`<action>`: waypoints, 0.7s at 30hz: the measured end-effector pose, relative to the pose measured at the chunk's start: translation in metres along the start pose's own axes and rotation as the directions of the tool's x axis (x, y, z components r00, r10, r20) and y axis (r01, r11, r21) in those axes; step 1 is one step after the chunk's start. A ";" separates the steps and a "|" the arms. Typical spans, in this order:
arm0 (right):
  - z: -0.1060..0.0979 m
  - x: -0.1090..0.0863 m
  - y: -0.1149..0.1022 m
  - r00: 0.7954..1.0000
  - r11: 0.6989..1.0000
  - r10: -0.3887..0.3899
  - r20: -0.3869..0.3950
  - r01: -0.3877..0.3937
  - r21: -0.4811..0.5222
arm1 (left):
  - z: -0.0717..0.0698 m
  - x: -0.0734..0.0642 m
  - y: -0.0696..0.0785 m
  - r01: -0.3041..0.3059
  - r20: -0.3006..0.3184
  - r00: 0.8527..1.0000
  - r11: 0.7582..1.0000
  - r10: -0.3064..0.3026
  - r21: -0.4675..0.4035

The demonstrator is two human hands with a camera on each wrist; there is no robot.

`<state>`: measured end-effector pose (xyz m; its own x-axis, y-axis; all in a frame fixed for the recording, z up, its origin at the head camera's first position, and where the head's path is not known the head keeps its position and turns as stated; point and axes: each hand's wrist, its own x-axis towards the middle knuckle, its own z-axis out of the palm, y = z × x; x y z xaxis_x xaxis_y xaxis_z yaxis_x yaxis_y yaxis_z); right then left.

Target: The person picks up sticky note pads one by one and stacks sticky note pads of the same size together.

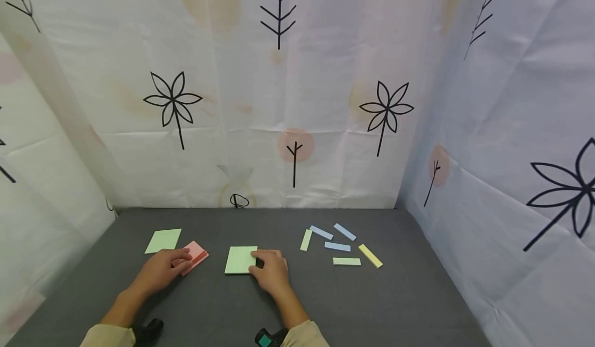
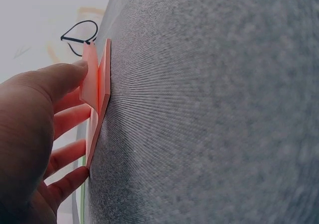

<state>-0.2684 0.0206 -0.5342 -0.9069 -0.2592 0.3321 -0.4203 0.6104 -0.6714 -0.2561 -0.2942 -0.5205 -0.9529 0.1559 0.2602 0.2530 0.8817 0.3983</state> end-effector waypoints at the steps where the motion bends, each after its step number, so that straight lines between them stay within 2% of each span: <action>1: 0.000 0.000 0.000 1.000 1.000 -0.002 -0.001 0.002 -0.001 | 0.000 0.000 0.000 0.003 0.001 1.000 1.000 -0.003 -0.002; 7: -0.001 0.000 0.001 1.000 1.000 -0.012 -0.003 0.012 -0.007 | 0.001 -0.001 0.000 0.012 0.002 1.000 1.000 -0.012 -0.025; 11: 0.000 0.000 0.001 1.000 1.000 -0.011 0.000 0.011 -0.005 | 0.000 -0.003 -0.001 -0.001 -0.043 0.999 0.999 -0.001 -0.044; 13: 0.000 -0.001 0.001 1.000 1.000 -0.012 -0.002 0.012 -0.002 | -0.001 -0.005 -0.001 0.007 -0.074 0.997 1.000 -0.009 -0.025; 16: 0.000 -0.001 -0.001 1.000 1.000 -0.008 -0.006 0.008 0.000 | -0.002 -0.008 0.000 0.072 -0.094 0.993 0.997 -0.069 0.033; 21: -0.002 -0.001 -0.002 1.000 1.000 -0.008 -0.007 0.008 -0.001 | -0.006 -0.009 0.003 0.216 -0.054 0.976 0.971 -0.212 0.104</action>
<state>-0.2666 0.0209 -0.5324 -0.9035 -0.2583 0.3420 -0.4271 0.6094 -0.6680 -0.2458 -0.2959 -0.5163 -0.9744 -0.0584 0.2170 0.0221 0.9360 0.3514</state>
